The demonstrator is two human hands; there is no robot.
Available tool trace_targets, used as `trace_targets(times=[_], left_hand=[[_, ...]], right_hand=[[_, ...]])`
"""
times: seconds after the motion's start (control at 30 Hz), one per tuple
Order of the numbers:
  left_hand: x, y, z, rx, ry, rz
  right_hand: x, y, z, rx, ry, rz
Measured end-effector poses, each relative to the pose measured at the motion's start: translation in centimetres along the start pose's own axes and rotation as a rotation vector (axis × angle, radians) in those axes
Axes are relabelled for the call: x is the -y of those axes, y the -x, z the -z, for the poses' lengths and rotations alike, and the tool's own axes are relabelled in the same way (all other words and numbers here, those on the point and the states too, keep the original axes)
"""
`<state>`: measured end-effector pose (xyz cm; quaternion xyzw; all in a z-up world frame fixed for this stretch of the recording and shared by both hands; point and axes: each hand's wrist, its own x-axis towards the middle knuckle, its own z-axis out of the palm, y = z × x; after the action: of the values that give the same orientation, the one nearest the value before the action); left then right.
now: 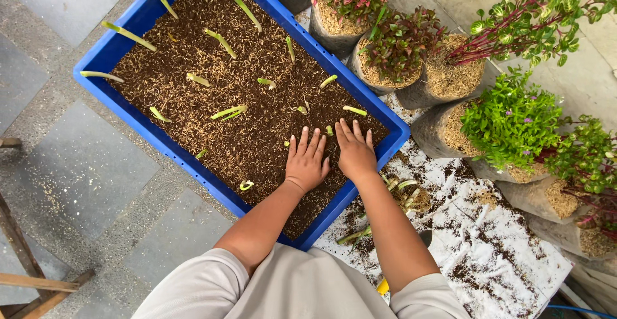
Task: The person plants green onion stalks into a large blue bin filled with soil by hand.
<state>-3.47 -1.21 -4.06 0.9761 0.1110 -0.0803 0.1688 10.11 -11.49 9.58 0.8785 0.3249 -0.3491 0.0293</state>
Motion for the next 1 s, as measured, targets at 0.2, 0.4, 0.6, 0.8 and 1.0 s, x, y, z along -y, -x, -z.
trace_targets(times=[0.2, 0.4, 0.6, 0.8, 1.0], left_hand=[[-1.2, -0.5, 3.8, 0.166, -0.076, 0.082], [-1.8, -1.6, 5.2, 0.223, -0.102, 0.092], [-1.8, -2.8, 6.3, 0.293, -0.108, 0.096], [-0.7, -3.2, 5.9, 0.275, -0.101, 0.05], [-0.6, -1.5, 5.4, 0.259, -0.078, 0.014]], right_hand=[[1.0, 0.2, 0.2, 0.128, 0.126, -0.015], [1.1, -0.1, -0.1, 0.151, 0.199, -0.033], [2.3, 1.6, 1.5, 0.124, 0.048, -0.057], [1.2, -0.3, -1.1, 0.153, 0.04, -0.031], [-2.2, -1.4, -1.3, -0.161, -0.015, 0.025]])
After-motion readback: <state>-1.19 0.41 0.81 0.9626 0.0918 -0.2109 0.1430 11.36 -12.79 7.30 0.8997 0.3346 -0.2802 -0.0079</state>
